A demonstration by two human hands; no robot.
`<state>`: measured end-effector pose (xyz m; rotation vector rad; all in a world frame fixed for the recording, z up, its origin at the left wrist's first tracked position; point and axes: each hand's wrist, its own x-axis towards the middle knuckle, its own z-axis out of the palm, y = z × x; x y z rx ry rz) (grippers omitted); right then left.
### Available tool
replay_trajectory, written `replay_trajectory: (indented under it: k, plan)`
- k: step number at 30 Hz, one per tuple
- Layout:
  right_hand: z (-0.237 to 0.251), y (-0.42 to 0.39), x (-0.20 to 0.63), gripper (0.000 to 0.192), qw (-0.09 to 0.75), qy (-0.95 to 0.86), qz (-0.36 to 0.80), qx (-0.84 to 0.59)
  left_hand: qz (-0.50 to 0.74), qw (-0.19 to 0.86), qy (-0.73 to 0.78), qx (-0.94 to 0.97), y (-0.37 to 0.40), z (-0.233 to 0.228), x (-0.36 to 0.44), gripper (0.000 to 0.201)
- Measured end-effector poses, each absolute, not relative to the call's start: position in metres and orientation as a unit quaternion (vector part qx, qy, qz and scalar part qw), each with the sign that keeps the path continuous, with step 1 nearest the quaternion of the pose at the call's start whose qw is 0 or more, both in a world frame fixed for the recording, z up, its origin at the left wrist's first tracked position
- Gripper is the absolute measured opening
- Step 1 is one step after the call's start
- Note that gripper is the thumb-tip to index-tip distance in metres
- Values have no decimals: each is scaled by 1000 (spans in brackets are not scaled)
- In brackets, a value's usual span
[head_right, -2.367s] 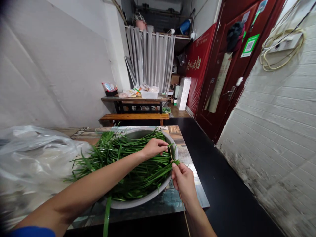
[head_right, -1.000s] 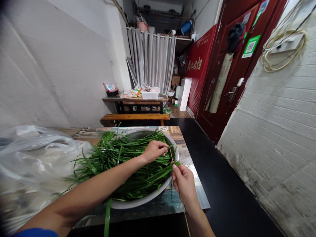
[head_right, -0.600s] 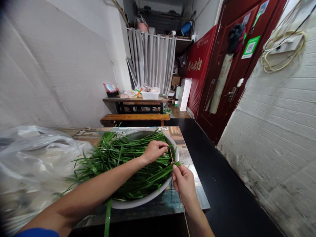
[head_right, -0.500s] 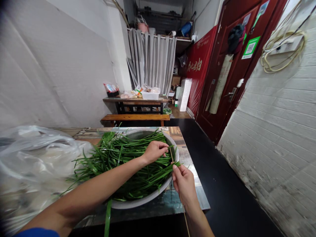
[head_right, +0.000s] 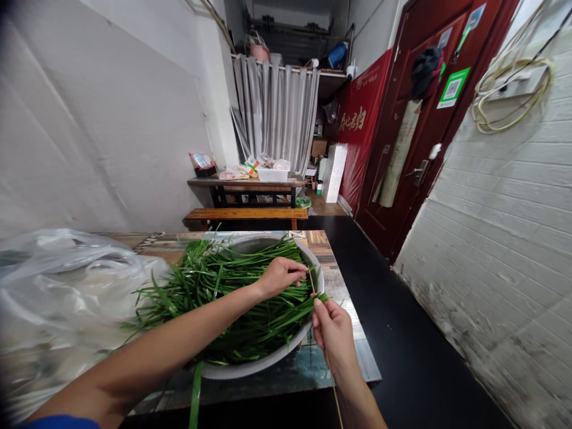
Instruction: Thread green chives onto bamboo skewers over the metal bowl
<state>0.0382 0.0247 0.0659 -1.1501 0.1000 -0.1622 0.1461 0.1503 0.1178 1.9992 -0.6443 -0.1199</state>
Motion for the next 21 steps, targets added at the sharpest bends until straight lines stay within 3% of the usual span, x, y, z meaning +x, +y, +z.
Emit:
replay_trajectory:
  k: [9, 14, 21]
  plan:
    - [70, 26, 38, 24, 851, 34, -94, -515, -82, 394, -417, 815, 158, 129, 101, 30]
    - [67, 26, 38, 25, 848, 37, -88, -522, -49, 315, -334, 887, 175, 136, 148, 34]
    - [70, 23, 37, 25, 835, 44, -79, -543, 21, 155, -307, 939, 177, 105, 210, 20]
